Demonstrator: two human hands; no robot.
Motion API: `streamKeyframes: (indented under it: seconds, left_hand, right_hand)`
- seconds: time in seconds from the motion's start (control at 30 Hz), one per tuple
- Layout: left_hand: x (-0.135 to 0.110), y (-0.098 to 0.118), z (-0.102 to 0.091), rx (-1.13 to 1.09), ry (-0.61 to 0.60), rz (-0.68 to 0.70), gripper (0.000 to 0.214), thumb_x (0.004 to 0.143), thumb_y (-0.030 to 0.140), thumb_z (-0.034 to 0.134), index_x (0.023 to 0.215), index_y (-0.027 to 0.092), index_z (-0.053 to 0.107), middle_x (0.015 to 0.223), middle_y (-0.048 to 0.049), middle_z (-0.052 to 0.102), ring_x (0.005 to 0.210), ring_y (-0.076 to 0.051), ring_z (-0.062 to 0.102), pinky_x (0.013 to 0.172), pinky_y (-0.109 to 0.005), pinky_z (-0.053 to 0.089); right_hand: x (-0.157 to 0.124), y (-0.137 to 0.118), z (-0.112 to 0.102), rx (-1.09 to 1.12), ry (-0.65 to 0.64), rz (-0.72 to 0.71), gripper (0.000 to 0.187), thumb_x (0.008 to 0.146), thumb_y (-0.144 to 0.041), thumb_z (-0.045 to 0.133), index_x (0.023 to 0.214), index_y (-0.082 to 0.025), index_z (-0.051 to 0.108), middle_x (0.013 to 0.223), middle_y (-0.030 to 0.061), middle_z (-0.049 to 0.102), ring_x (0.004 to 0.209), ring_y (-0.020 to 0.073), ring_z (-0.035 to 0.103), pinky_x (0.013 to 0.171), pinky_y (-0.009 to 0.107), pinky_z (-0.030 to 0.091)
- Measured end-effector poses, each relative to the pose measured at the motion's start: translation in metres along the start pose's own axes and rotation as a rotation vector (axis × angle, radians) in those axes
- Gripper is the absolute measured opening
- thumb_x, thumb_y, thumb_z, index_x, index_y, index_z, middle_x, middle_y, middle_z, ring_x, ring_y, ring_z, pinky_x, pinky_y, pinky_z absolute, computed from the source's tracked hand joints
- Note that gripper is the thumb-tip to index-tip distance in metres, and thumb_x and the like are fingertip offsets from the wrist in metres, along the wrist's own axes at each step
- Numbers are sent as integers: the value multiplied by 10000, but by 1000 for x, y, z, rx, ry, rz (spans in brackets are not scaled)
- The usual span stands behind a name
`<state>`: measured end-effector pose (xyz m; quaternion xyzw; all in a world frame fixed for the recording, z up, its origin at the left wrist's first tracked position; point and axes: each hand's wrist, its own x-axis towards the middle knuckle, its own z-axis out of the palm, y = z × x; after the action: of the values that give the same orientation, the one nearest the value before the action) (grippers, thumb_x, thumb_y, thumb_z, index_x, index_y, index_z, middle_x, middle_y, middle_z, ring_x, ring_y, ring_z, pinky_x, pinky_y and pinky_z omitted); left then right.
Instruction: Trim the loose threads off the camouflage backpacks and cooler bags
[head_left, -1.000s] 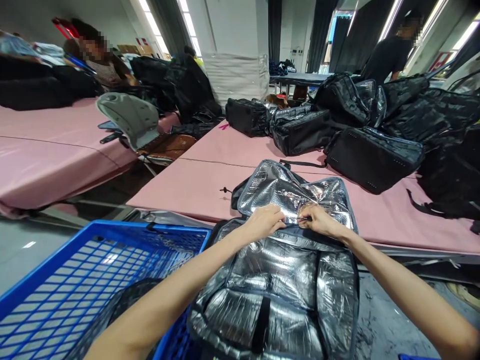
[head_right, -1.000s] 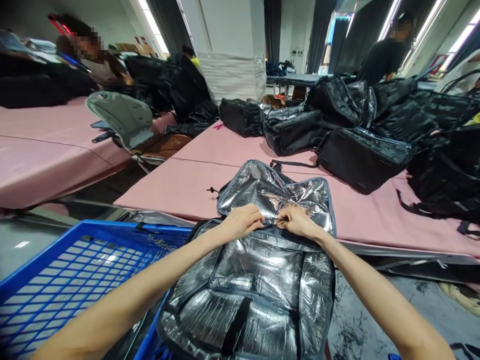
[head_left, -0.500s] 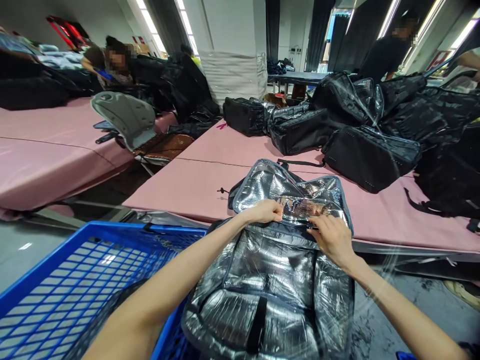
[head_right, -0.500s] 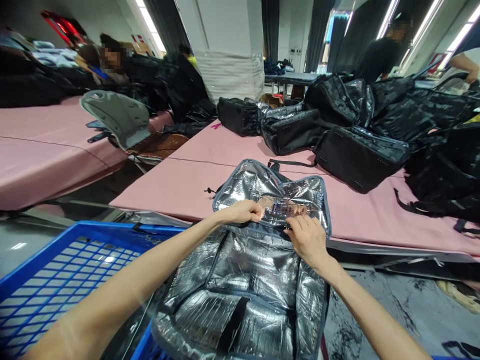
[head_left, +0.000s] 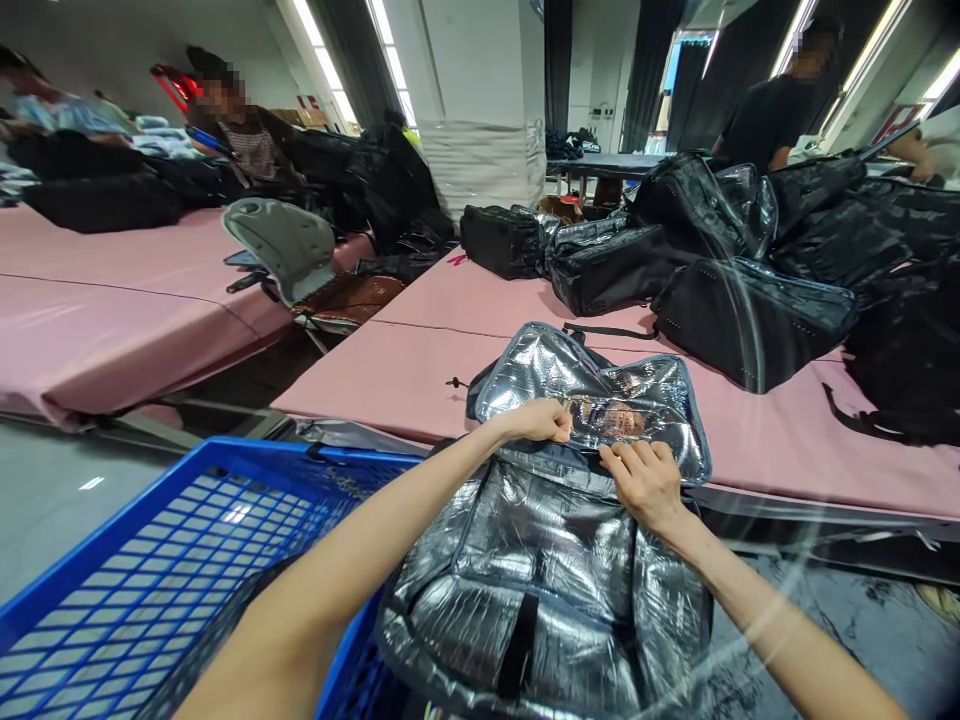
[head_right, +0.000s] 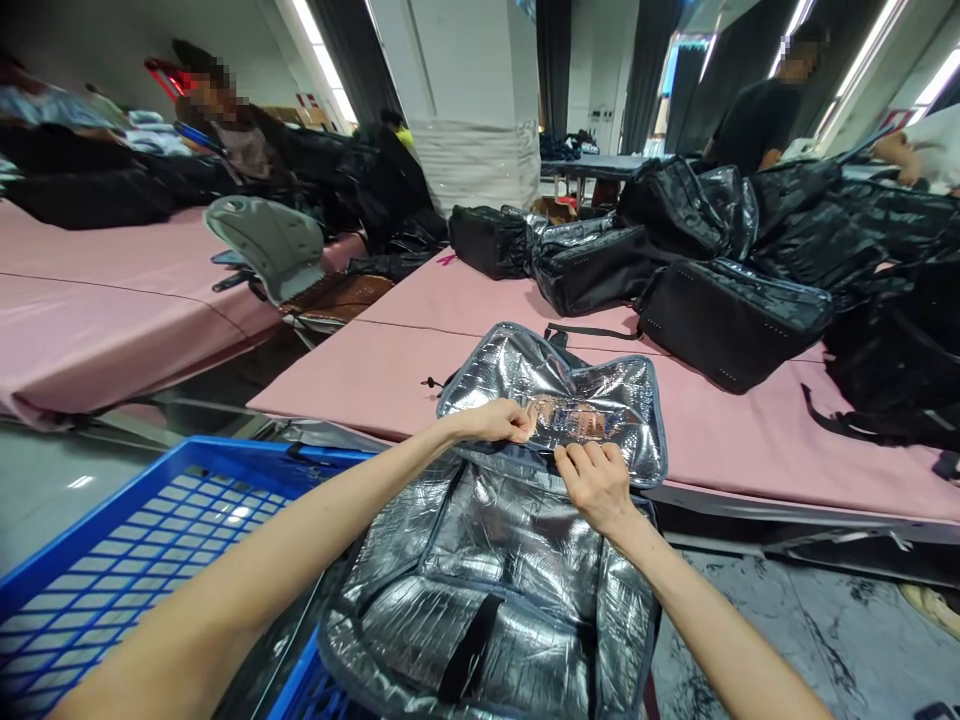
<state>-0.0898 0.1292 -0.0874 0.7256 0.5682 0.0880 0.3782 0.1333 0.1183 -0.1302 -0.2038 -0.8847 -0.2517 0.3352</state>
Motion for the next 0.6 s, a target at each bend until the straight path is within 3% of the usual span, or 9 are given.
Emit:
streamKeyframes:
  seconds: [0.23, 0.47, 0.6]
  left_hand:
    - [0, 0, 0, -7, -6, 24, 109, 596, 185, 506, 497, 146, 484, 543, 32, 470, 553, -97, 402, 531, -217, 270]
    - [-1, 1, 0, -1, -2, 2, 103, 598, 170, 510, 500, 146, 491, 531, 33, 459, 549, -99, 404, 539, -220, 274]
    - [-2, 1, 0, -5, -10, 6, 104, 602, 169, 503, 501, 147, 491, 560, 28, 482, 558, -101, 414, 544, -219, 283]
  right_hand:
    - [0, 4, -3, 219, -89, 275, 103, 868, -214, 516, 863, -178, 613, 727, 27, 636, 694, 150, 499, 616, 303, 264]
    - [1, 0, -1, 136, -102, 117, 117, 860, -185, 519, 924, -184, 617, 773, 29, 651, 700, 156, 489, 630, 320, 253]
    - [1, 1, 0, 222, -97, 229, 111, 866, -214, 515, 854, -176, 617, 711, 24, 630, 671, 150, 487, 611, 303, 259]
